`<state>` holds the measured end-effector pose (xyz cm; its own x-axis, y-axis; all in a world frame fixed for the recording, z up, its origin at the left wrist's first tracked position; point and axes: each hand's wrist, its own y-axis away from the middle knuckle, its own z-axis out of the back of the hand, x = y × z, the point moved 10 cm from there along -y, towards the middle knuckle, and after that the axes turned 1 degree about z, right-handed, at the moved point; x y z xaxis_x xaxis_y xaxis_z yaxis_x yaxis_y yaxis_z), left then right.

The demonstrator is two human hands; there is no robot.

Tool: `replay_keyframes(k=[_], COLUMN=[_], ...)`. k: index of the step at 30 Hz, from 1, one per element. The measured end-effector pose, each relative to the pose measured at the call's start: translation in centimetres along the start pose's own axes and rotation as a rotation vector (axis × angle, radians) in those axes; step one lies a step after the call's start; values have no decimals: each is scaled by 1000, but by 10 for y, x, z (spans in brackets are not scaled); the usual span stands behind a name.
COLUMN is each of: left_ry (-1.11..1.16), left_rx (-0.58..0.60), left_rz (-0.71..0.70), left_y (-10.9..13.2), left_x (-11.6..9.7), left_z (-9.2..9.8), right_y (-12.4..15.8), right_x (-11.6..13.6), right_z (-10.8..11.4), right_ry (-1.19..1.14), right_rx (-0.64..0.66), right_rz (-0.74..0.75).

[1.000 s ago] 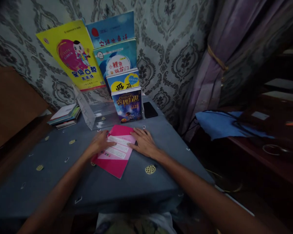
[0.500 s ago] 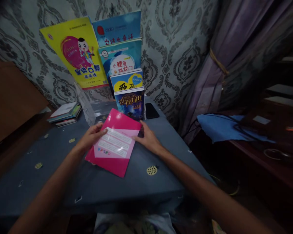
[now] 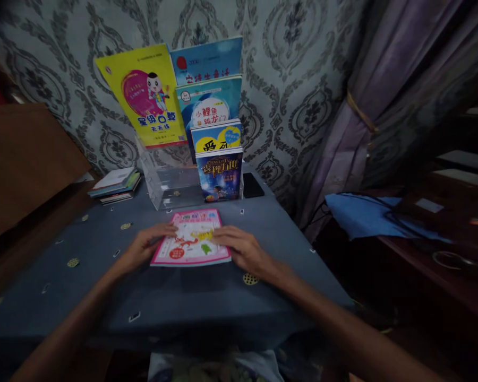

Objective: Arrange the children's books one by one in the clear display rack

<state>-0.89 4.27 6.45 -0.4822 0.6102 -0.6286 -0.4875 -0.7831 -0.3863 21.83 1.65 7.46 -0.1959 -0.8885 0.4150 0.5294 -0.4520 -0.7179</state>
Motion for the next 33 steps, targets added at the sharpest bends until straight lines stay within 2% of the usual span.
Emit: replay_keyframes(k=[2, 4, 7, 9, 11, 13, 16, 18, 21, 23, 26, 30, 33], left_ry=[-113, -176, -221, -251, -313, -394, -469, -499, -514, -505, -498, -497, -480], left_rx=[88, 145, 225, 238, 189, 118, 54, 45, 48, 54, 71, 53, 54], left_rz=[36, 44, 23, 24, 59, 103, 116, 108, 101, 100, 106, 109, 111], left_y=[19, 31, 32, 22, 9, -4, -13, -14, -11, -10, -10, -10, -8], left_x=[16, 22, 18, 18, 26, 36, 46, 49, 50, 49, 51, 54, 55], left_z=[-23, -34, -37, -35, -30, -28, -33, -38, -40, -39, -39, -36, -37], right_y=[22, 34, 35, 25, 8, -15, -47, -63, -73, -73, -68, -55, -42], right_x=[-7, -14, -15, -14, -19, -29, -40, -47, -59, -63, -67, -82, -101], right_z=[-29, -44, -47, -48, -54, -68, -108, -135, -157, -158, -148, -128, -104], right_ry=[48, 101, 135, 139, 145, 137, 85, 61, 120, 164, 220, 274, 303], right_rx=[185, 337, 534, 611, 597, 502, 409, 399, 434, 459, 480, 501, 475], right_rz=[0, -40, -93, -138, -215, -283, -262, -215, -209, -207, -226, -295, -374])
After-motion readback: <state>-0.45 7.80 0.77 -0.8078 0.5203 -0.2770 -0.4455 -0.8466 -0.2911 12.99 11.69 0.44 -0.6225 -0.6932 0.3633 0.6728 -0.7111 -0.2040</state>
